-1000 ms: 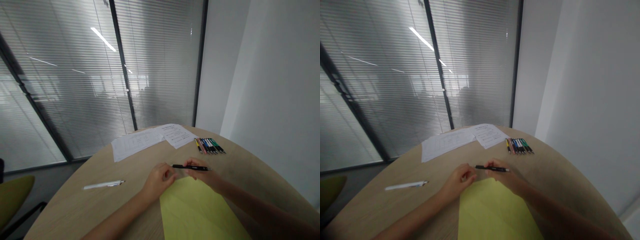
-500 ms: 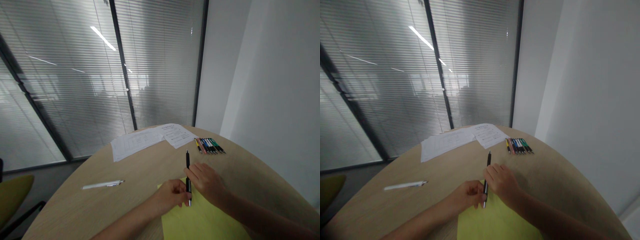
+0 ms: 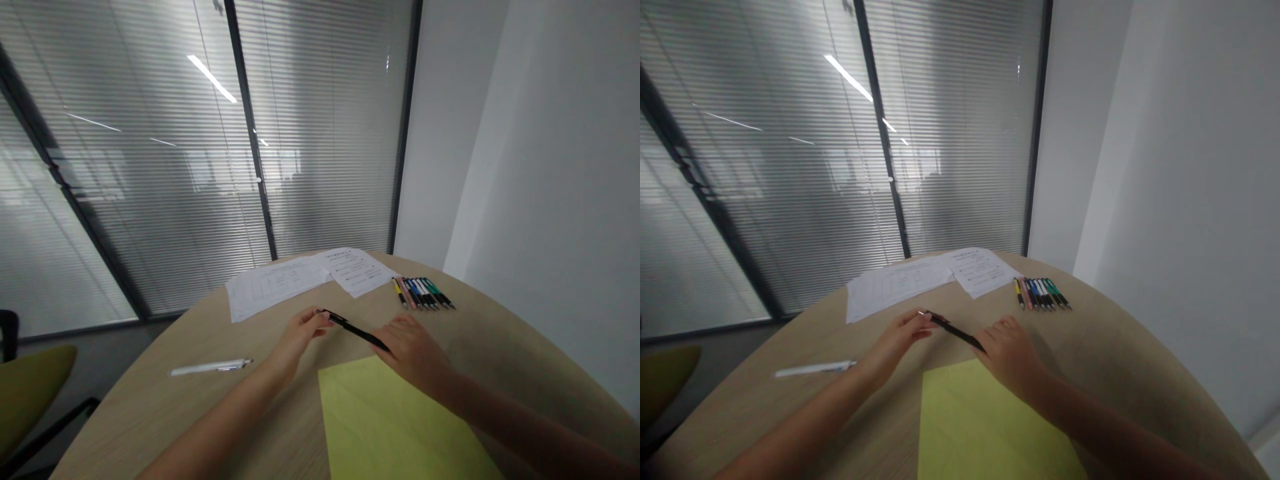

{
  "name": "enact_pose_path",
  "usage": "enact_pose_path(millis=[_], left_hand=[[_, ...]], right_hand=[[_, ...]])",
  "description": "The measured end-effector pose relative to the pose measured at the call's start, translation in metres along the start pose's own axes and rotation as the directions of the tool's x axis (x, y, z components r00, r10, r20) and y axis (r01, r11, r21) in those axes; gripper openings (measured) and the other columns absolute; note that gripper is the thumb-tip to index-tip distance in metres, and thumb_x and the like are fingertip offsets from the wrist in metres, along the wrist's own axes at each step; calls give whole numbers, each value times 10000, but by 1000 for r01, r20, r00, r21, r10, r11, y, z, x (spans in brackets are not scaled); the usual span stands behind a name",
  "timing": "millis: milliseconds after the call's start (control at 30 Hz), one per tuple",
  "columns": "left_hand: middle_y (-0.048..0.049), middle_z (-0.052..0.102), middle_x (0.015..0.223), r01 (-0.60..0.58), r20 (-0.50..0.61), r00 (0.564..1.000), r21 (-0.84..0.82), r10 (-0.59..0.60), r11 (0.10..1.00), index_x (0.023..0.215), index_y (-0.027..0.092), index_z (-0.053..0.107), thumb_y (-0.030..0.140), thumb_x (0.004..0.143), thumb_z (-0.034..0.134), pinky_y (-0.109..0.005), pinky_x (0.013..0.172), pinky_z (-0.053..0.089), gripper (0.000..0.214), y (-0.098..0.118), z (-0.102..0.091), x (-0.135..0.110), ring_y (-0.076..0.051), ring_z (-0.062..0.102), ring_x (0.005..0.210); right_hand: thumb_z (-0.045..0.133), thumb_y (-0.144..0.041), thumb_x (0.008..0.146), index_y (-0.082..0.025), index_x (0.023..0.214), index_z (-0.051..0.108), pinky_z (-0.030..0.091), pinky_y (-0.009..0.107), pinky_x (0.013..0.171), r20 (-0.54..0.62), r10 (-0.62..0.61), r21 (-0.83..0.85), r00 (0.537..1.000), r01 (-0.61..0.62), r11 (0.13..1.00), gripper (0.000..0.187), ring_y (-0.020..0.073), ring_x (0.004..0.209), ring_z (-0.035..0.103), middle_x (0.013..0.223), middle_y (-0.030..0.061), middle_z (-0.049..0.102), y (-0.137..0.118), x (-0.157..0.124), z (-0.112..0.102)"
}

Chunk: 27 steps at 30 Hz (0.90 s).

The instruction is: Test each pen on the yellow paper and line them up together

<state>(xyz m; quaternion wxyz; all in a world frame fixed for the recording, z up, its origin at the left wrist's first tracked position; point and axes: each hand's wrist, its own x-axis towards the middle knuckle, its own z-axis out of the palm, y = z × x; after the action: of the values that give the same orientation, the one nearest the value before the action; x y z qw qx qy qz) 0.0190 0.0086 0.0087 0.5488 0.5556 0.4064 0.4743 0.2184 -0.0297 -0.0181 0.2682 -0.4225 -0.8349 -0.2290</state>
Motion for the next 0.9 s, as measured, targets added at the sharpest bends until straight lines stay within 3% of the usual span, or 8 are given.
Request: enact_pose_path(millis=[100, 200, 367, 467, 567, 667, 900], left_hand=[[-72, 654, 814, 90, 57, 995, -256, -77, 963, 764, 135, 578, 243, 771, 502, -277, 755, 419, 132, -3, 2, 1, -177, 590, 812], [-82, 648, 746, 161, 77, 987, -445, -142, 881, 717, 131, 535, 198, 820, 421, -288, 739, 449, 167, -3, 2, 3, -171, 611, 737], [30, 442, 424, 198, 105, 980, -654, -172, 730, 610, 155, 480, 165, 848, 301, -221, 476, 465, 298, 0, -11, 11, -87, 462, 373], [70, 303, 375, 271, 196, 962, -680, -188, 681, 564, 157, 459, 324, 842, 344, -132, 282, 294, 344, -2, -21, 14, -55, 307, 276], [99, 179, 363, 330, 274, 942, -670, -192, 665, 483, 161, 401, 438, 795, 406, -117, 239, 183, 417, -6, -28, 16, -43, 213, 250], [103, 124, 366, 340, 293, 938, -662, -187, 668, 441, 166, 363, 366, 780, 400, -117, 234, 175, 395, -7, -32, 17, -46, 169, 247], [98, 104, 372, 261, 246, 962, -710, -117, 654, 416, 177, 345, 287, 743, 365, -124, 234, 205, 346, -6, -36, 17, -54, 129, 261]], right_hand=[[504, -228, 780, -180, 804, 590, 330, 312, 678, 37, 4, 89, 999, -7, 996, 101, 161, 641, 546, 665, 29, 627, -7, -2, 1], [521, -221, 762, -180, 871, 591, 338, 323, 705, 35, -17, 94, 999, 14, 996, 136, 173, 699, 561, 725, 41, 644, -3, -4, 4], [528, -186, 743, -168, 875, 599, 360, 339, 730, 48, 62, 61, 997, -65, 996, 150, 191, 762, 562, 791, 53, 646, 24, -11, 26], [506, -172, 751, -162, 869, 597, 378, 334, 740, 92, 146, 90, 985, -154, 984, 149, 189, 797, 560, 811, 57, 642, 40, -19, 43], [475, -171, 766, -156, 846, 592, 400, 323, 725, 125, 210, 130, 970, -226, 965, 143, 182, 791, 561, 798, 60, 634, 50, -27, 56], [456, -177, 775, -161, 823, 589, 419, 304, 693, 122, 250, 173, 960, -269, 947, 142, 171, 764, 558, 785, 58, 623, 55, -31, 62], [441, -172, 794, -163, 786, 596, 418, 302, 714, 130, 207, 172, 970, -228, 958, 155, 166, 778, 537, 753, 56, 594, 53, -30, 61]])
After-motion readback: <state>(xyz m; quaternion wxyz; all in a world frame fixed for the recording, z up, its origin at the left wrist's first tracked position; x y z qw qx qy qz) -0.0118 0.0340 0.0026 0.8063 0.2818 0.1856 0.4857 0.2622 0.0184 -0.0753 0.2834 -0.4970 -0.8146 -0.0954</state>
